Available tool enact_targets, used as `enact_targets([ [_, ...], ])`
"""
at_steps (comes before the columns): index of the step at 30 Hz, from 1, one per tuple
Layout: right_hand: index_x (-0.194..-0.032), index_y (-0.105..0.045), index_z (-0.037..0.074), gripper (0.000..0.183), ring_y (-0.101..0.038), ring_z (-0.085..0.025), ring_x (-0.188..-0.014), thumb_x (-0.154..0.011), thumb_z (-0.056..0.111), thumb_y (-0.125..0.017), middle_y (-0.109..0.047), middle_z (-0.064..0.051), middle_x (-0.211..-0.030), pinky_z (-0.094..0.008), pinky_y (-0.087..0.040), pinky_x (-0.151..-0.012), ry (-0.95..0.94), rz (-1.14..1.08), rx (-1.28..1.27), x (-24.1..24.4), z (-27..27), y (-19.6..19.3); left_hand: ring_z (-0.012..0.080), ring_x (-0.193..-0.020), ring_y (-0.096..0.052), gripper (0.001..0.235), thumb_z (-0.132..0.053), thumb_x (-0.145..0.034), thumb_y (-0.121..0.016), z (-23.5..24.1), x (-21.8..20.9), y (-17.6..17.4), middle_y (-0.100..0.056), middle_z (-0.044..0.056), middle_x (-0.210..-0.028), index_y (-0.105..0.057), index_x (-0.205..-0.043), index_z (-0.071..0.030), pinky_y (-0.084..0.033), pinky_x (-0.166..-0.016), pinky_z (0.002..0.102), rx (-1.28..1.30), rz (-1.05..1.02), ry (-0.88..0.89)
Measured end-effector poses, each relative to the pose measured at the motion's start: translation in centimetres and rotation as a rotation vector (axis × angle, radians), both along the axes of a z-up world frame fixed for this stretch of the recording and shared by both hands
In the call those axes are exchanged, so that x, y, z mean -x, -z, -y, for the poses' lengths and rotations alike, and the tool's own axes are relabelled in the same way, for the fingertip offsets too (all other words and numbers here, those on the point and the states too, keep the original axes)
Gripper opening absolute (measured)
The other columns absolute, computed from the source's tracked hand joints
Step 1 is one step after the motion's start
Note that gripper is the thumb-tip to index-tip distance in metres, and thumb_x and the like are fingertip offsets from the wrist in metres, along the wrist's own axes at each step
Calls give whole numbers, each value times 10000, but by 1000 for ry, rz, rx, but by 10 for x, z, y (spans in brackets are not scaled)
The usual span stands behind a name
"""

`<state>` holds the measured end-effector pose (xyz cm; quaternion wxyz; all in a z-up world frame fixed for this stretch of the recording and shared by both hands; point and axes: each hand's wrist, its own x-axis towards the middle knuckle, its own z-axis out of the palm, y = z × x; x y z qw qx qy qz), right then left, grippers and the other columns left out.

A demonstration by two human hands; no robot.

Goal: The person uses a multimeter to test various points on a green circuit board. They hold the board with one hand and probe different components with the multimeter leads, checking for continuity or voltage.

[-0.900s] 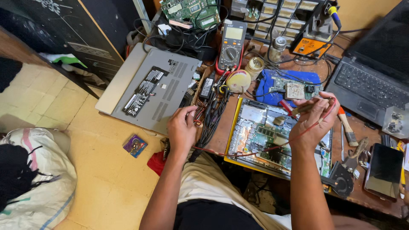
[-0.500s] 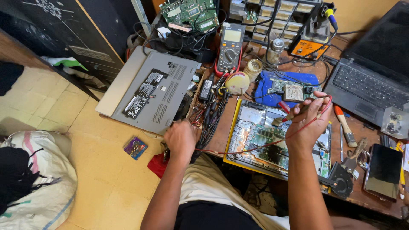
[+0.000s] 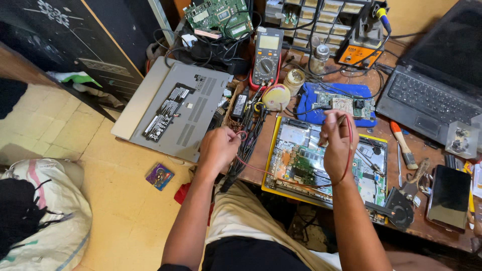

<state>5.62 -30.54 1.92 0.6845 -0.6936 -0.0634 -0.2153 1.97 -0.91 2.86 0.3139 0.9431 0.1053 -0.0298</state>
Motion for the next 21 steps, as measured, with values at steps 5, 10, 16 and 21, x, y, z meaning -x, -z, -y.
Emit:
enact_targets([
  [5,-983,-780,70,143,-537,-94,-621,-1050,193,-811,-622,-27,-705,-247,-423,-576,-207,-80,219,7,-28,-15,203,-474,-704,205,-108,-899,-740,21,-40,-12,-772,161,-733,-734,-985,77,-626,-421,304,751,143,-128],
  [10,-1082,-830,-37,227,-678,-311,-696,-938,136,-852,-793,-242,-829,-430,-533,-676,-538,-287,465,33,-65,-43,239,-563,-748,462,-108,-973,-746,52,-40,-43,-700,198,-858,-543,-1305,140,-699,-542,366,1073,161,-174],
  [16,-834,-788,119,179,-605,-171,-638,-970,228,-827,-766,-76,-723,-348,-504,-642,-377,-283,410,14,-88,20,567,-1164,-698,404,-165,-1048,-675,72,-48,-26,-711,361,-1246,-589,-1376,54,-554,-991,669,1073,86,-60],
  [21,-924,-709,96,265,-470,-58,-516,-1089,300,-678,-799,-67,-839,-211,-360,-484,-311,-415,-109,8,-72,-49,215,-759,-837,227,-272,-1029,-661,51,-20,-53,-831,89,-1135,-746,-1179,-124,-694,-739,372,448,310,-26],
])
